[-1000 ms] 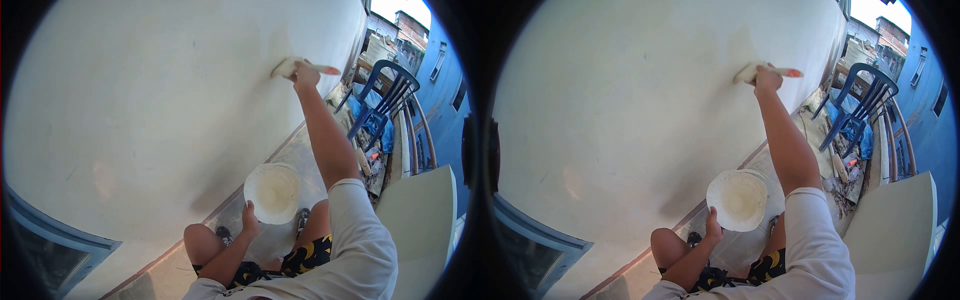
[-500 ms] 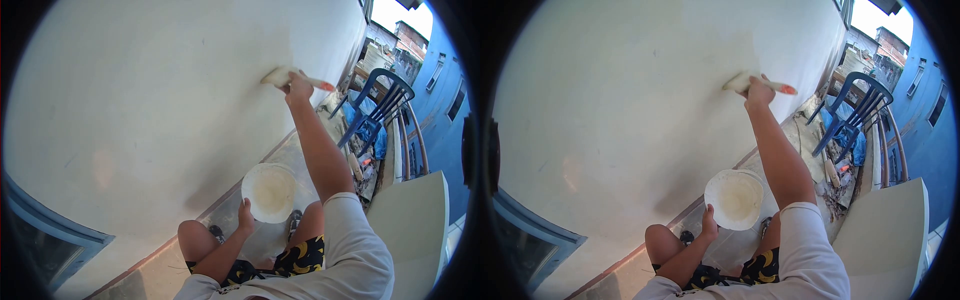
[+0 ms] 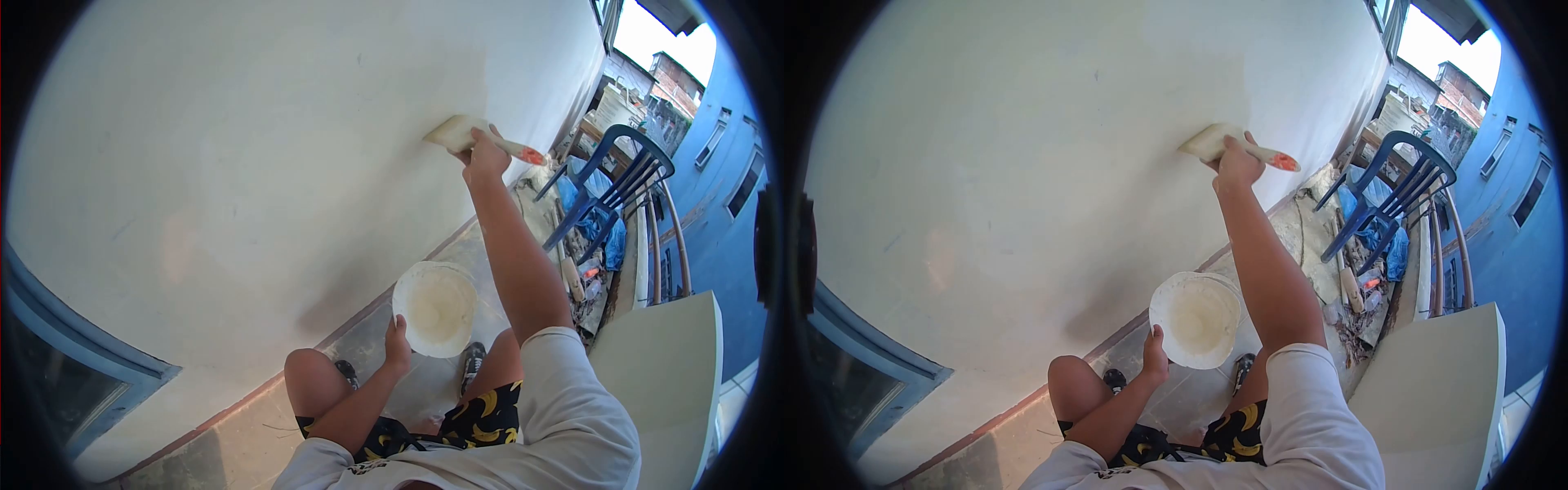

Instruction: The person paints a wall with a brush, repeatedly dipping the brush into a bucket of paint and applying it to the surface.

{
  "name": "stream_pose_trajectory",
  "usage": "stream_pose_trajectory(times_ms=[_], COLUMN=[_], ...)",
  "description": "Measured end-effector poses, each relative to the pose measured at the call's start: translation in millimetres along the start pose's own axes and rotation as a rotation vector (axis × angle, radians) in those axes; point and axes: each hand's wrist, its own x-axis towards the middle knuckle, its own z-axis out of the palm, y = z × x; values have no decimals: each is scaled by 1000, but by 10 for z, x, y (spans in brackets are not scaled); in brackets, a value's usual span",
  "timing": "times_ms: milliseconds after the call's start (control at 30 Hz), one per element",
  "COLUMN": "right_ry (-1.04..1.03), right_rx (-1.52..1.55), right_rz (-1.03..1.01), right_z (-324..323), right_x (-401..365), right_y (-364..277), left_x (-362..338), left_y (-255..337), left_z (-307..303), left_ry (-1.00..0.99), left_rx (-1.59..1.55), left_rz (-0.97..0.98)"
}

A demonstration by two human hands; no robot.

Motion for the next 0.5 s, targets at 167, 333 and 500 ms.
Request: stream_pose_trajectory(times_ms=[167,333,500], right_ry=[-236,-163,-1], right_rx=[197,151,-8], right_rz=[-175,-123,-59], right_z=[844,398,77], right_x=[-113,-111,-156], right_y=[-766,-131,-43], left_x=[-27,23,-29], left_y=[-6,-49,1], left_z=[-42,-64,-57], left_ry=[4,-28,15], left_rx=[-4,-32,-56], left_rz=[-6,-2,-18])
